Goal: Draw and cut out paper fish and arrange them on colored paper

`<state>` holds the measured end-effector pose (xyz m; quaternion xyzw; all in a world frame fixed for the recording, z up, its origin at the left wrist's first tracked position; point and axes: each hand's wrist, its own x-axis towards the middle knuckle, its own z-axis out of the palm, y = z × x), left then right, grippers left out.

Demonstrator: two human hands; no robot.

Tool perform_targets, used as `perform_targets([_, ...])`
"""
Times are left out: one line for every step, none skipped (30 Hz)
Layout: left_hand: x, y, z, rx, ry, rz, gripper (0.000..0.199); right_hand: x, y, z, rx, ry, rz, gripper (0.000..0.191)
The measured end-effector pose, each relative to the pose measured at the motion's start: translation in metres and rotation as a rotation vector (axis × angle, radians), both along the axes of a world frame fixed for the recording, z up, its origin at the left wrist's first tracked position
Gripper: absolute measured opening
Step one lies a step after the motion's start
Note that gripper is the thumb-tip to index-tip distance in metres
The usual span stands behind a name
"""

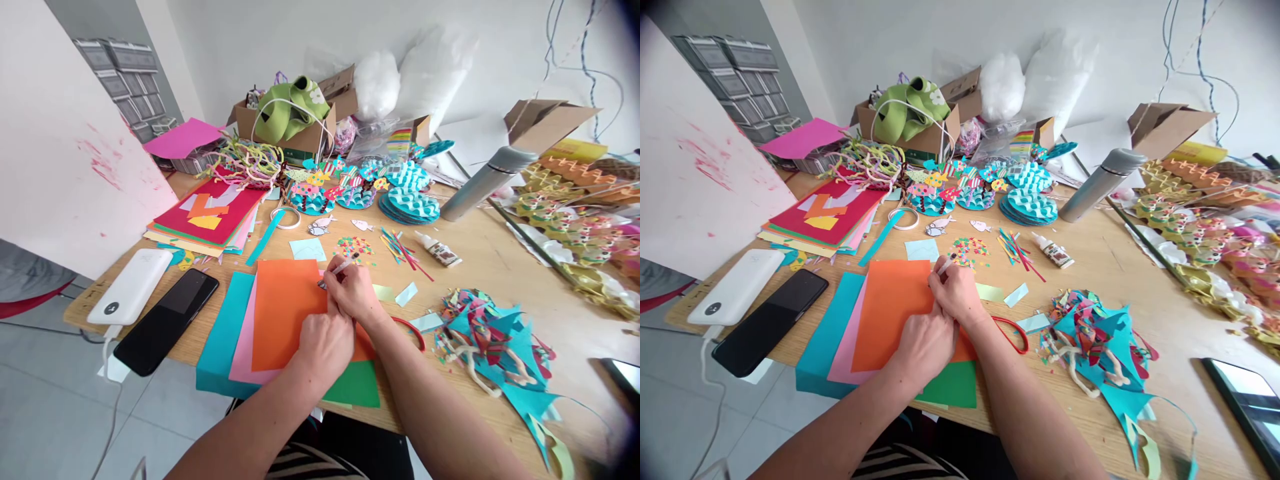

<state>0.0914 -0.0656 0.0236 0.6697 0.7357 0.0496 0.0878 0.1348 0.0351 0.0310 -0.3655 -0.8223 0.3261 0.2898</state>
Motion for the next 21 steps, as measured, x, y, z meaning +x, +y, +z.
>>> perform_targets([-0.0001,-0.0001,0.0000,0.001,-0.002,-0.001,0.032,0.0001,-0.0001,-0.0002,0.000,-0.002,0.003,0.010])
perform_targets([0.0000,-0.0002,-0.0001,0.004,-0.004,-0.001,0.032,0.0000,-0.0001,-0.0003,0.002,-0.002,0.006,0.010])
perform_targets([0.0002,-0.0002,-0.0003,0.004,-0.007,0.001,0.032,0.0000,-0.0002,-0.0004,0.004,-0.002,0.008,0.011])
perform_targets([0.0006,-0.0003,-0.0006,0.003,-0.010,0.004,0.032,-0.0002,-0.0002,-0.0005,0.005,-0.001,0.010,0.011])
perform_targets([0.0010,-0.0004,-0.0008,-0.001,-0.014,0.007,0.032,-0.0004,-0.0002,-0.0005,0.005,-0.001,0.012,0.011])
perform_targets([0.0014,-0.0004,-0.0011,-0.004,-0.017,0.009,0.031,-0.0005,-0.0001,-0.0006,0.005,-0.001,0.013,0.011])
perform_targets([0.0017,-0.0005,-0.0013,-0.007,-0.017,0.010,0.031,-0.0007,0.0000,-0.0006,0.005,-0.001,0.013,0.011])
perform_targets([0.0020,-0.0005,-0.0015,-0.007,-0.016,0.009,0.030,-0.0007,0.0001,-0.0008,0.007,-0.001,0.013,0.011])
perform_targets([0.0021,-0.0006,-0.0018,-0.004,-0.014,0.007,0.030,-0.0008,0.0002,-0.0009,0.007,-0.001,0.013,0.011])
perform_targets([0.0020,-0.0006,-0.0020,0.000,-0.013,0.005,0.030,-0.0008,0.0003,-0.0011,0.005,-0.001,0.015,0.011])
perform_targets([0.0019,-0.0006,-0.0023,0.003,-0.013,0.002,0.030,-0.0007,0.0003,-0.0013,0.001,-0.002,0.017,0.011])
perform_targets([0.0016,-0.0005,-0.0025,0.007,-0.013,0.002,0.030,-0.0007,0.0003,-0.0016,-0.006,-0.003,0.018,0.011])
perform_targets([0.0014,-0.0005,-0.0027,0.012,-0.014,0.004,0.030,-0.0007,0.0003,-0.0017,-0.013,-0.003,0.020,0.010])
perform_targets([0.0012,-0.0004,-0.0029,0.017,-0.015,0.006,0.030,-0.0008,0.0002,-0.0019,-0.018,-0.003,0.021,0.011])
perform_targets([0.0012,-0.0004,-0.0031,0.022,-0.014,0.009,0.030,-0.0008,0.0001,-0.0020,-0.019,-0.003,0.020,0.011])
perform_targets([0.0012,-0.0004,-0.0033,0.025,-0.014,0.010,0.030,-0.0009,0.0001,-0.0020,-0.019,-0.003,0.020,0.011])
perform_targets([0.0013,-0.0004,-0.0034,0.027,-0.014,0.013,0.030,-0.0009,0.0001,-0.0020,-0.017,-0.003,0.020,0.010])
perform_targets([0.0014,-0.0004,-0.0035,0.026,-0.015,0.013,0.031,-0.0010,0.0001,-0.0020,-0.014,-0.005,0.020,0.010])
perform_targets([0.0016,-0.0004,-0.0037,0.023,-0.017,0.011,0.031,-0.0010,0.0002,-0.0019,-0.010,-0.007,0.020,0.010])
perform_targets([0.0017,-0.0005,-0.0038,0.021,-0.017,0.009,0.031,-0.0010,0.0002,-0.0019,-0.007,-0.008,0.020,0.010])
perform_targets([0.0017,-0.0005,-0.0039,0.020,-0.017,0.007,0.031,-0.0010,0.0003,-0.0018,-0.005,-0.010,0.020,0.011])
